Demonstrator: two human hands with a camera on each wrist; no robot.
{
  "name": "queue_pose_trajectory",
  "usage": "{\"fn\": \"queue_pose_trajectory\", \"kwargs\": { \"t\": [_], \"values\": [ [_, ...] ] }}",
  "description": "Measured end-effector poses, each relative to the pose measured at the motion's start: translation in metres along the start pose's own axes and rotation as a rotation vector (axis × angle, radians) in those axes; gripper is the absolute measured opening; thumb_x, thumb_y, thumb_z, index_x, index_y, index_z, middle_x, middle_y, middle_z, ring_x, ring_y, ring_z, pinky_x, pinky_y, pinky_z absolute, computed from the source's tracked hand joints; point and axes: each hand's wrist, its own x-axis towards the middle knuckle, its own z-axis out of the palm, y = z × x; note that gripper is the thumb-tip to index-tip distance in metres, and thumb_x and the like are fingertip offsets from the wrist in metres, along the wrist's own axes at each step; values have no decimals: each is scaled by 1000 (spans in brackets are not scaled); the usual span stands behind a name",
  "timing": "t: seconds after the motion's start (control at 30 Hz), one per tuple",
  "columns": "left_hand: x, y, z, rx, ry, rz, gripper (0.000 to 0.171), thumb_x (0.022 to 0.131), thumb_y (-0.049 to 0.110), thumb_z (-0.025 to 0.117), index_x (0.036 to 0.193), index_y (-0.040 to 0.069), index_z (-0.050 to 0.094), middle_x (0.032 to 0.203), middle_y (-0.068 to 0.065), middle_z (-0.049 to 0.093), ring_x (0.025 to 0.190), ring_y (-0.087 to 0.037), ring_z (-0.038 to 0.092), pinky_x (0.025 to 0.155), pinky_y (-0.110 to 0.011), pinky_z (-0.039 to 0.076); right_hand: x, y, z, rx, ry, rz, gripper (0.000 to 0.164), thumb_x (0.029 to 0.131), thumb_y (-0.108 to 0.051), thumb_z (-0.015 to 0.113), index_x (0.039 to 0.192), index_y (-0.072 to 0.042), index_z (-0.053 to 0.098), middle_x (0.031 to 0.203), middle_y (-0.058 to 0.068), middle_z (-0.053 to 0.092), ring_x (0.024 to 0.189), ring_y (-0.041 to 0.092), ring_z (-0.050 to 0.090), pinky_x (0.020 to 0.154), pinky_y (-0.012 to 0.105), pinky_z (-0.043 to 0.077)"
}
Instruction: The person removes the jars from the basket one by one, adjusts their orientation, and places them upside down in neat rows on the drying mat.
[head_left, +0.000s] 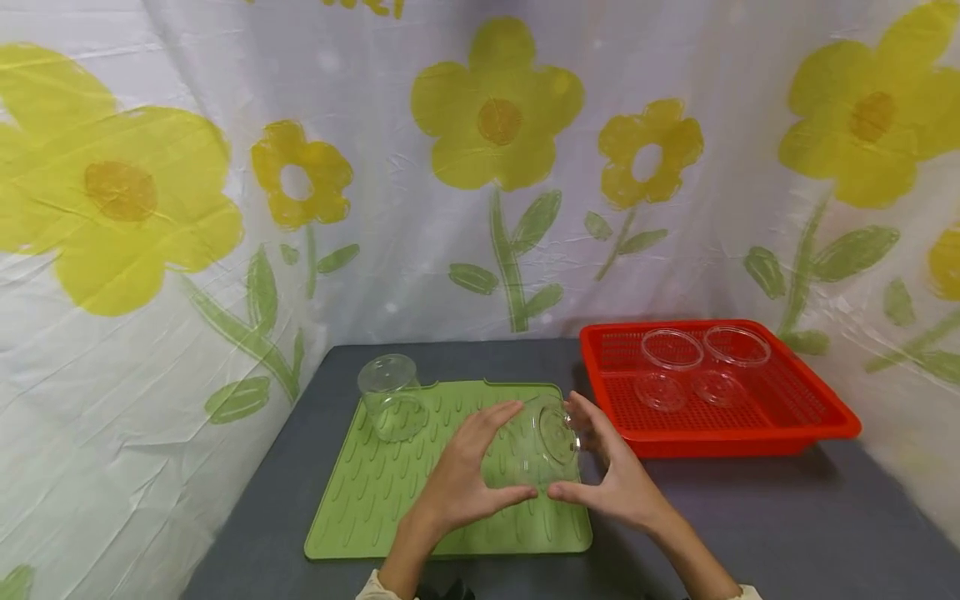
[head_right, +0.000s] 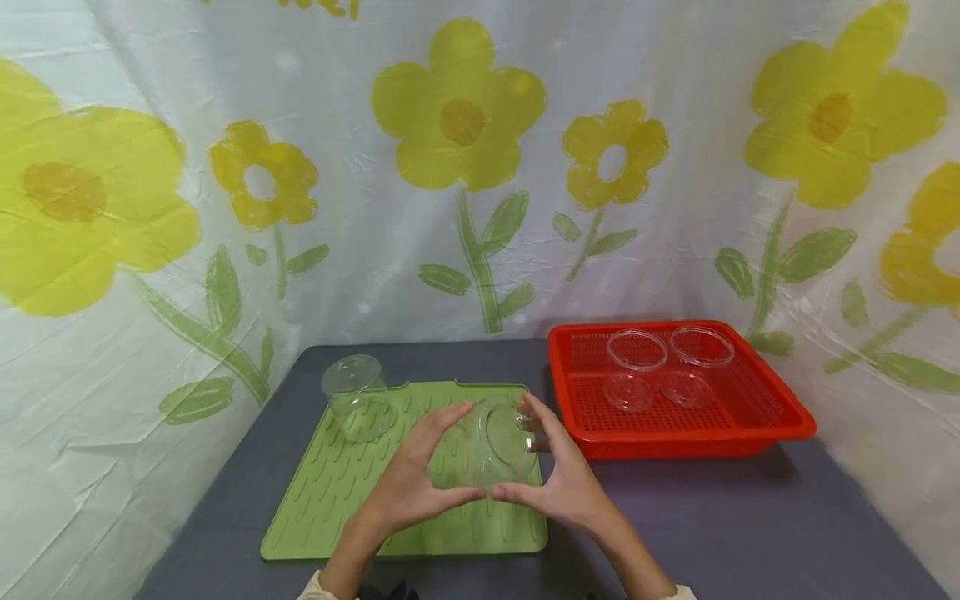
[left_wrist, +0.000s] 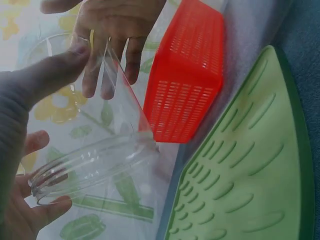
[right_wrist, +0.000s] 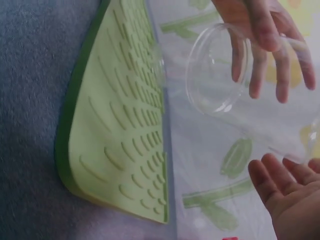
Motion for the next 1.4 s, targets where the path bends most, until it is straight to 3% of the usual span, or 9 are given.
{"fn": "queue_pose_trajectory", "kwargs": {
  "t": [0.17,0.27,0.47,0.67,0.93,1.03,1.17,1.3,1.4],
  "values": [
    [-6,3,3,-116,19,-56,105,74,39,92,159,28,33,159,4,44,145,-22,44,108,-54,49,-1,-1,5,136,-11,-25,113,75,1,87,163,-17,19,159,15,42,137,22,53,102,29,52],
    [-7,4,4,-184,35,-86,105,74,34,93,160,27,32,160,2,43,147,-24,43,110,-56,46,0,-3,8,173,-5,-10,109,77,1,85,162,-17,20,161,11,41,138,15,53,104,30,52],
    [-11,4,4,-324,44,-174,102,76,27,92,159,31,32,163,4,39,151,-25,38,114,-61,40,6,-6,12,171,2,7,95,80,2,83,158,-14,32,157,9,45,136,12,53,107,26,48],
    [-13,-2,2,-340,46,-197,102,77,28,91,160,27,31,164,1,38,151,-26,37,115,-61,39,11,-7,19,174,26,29,87,81,0,83,154,-18,39,154,12,47,134,10,52,109,20,43],
    [-22,-25,-9,-227,104,-213,94,80,33,89,157,31,35,160,2,42,146,-30,43,109,-62,43,26,-5,33,107,74,81,87,79,-12,88,152,-20,42,152,7,49,130,21,56,96,27,51],
    [-31,-38,-15,-117,191,-218,66,84,32,84,142,31,53,148,4,53,138,-25,51,104,-58,48,33,-4,38,72,106,126,86,78,-16,90,151,-19,44,148,9,54,125,31,58,93,33,53],
    [-45,-57,-28,9,387,-234,19,87,23,79,99,23,63,108,3,60,108,-17,53,89,-46,46,44,-2,48,34,137,206,87,77,-22,91,150,-20,44,141,10,57,115,32,61,90,42,54],
    [-60,-73,-42,112,530,-343,18,93,18,72,82,15,58,97,-8,55,103,-26,46,86,-47,39,55,1,58,4,155,270,92,76,-28,92,153,-20,42,144,8,53,110,28,62,90,43,54],
    [-71,-81,-52,180,495,-516,15,100,21,64,93,8,60,117,-20,56,120,-41,44,99,-59,37,63,4,65,-24,168,301,94,75,-31,92,154,-19,41,146,8,51,111,28,62,94,44,54]
  ]
}}
